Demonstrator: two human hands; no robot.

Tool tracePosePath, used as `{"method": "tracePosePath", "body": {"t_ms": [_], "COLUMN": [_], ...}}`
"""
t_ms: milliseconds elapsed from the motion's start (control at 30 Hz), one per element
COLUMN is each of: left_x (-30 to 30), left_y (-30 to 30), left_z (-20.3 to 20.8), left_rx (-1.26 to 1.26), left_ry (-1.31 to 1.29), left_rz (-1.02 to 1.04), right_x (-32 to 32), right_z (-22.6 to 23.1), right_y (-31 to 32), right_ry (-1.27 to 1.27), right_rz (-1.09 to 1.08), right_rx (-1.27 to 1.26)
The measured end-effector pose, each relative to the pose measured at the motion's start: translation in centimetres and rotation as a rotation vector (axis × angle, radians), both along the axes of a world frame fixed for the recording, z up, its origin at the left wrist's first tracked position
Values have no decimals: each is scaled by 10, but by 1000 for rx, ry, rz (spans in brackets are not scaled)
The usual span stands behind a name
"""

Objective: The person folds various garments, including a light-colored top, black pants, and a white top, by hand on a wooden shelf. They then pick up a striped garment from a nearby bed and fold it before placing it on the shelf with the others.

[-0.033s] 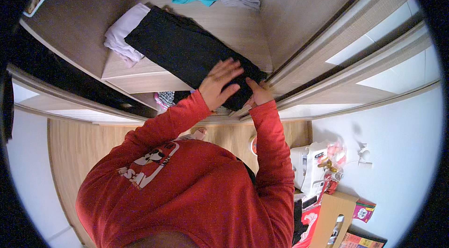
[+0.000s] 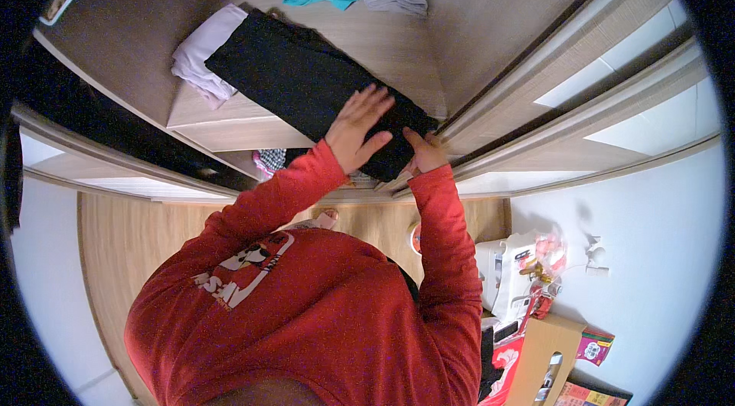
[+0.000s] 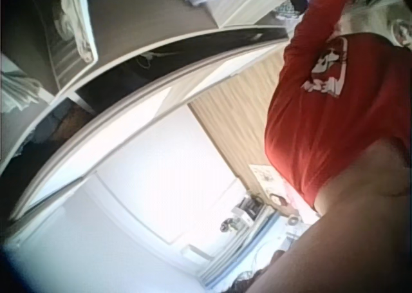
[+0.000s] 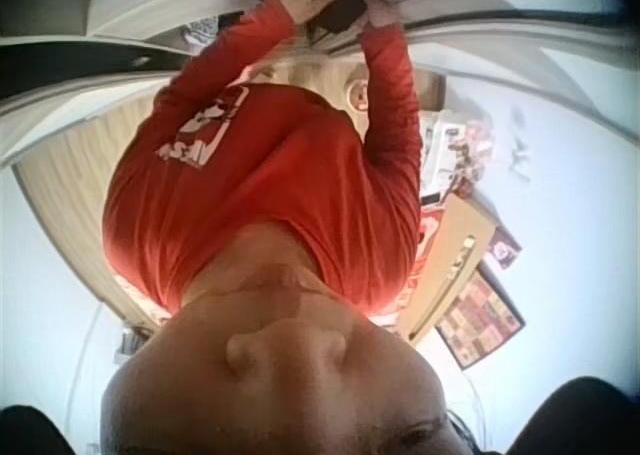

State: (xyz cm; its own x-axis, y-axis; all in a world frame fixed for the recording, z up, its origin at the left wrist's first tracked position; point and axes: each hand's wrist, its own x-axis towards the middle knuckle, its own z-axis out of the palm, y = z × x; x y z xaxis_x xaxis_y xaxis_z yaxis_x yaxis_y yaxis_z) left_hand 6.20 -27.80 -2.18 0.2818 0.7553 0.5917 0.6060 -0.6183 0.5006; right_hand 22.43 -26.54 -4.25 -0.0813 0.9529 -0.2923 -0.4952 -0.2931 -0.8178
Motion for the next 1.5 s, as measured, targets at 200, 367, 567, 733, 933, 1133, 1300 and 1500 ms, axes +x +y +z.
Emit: {"method": "tracePosePath", "body": {"t_ms": [200,367,567,733,933,1133,1300,1500], "left_x": [-5,-26,-46,-51,-61,-71,-67,-64], "left_y": [21,-6,-12,-2,2,6,-10,-9], "left_z": [-15,-23,-32,-56,-29,-45,-21,-35], "left_rx": [-89,-324,-476,-621,-827,-513,-433,-565], "left_ry": [165,-590,-1184,-1575,-1683,-1738,-1847,-1553], "left_rz": [-120,-353,-195,-159,47,11,-61,-61], "right_x": [2,-28,-88,-94,-80,-92,-94,-103], "right_z": [-1,41,60,46,23,33,34,42], "right_y": [7,21,56,67,77,63,56,77], "right_ry": [-238,-156,-178,-282,-645,-1126,-1214,-1310], "right_rz": [59,158,418,489,339,259,241,289], "right_rx": [26,46,-103,-3,426,953,1240,1153]}}
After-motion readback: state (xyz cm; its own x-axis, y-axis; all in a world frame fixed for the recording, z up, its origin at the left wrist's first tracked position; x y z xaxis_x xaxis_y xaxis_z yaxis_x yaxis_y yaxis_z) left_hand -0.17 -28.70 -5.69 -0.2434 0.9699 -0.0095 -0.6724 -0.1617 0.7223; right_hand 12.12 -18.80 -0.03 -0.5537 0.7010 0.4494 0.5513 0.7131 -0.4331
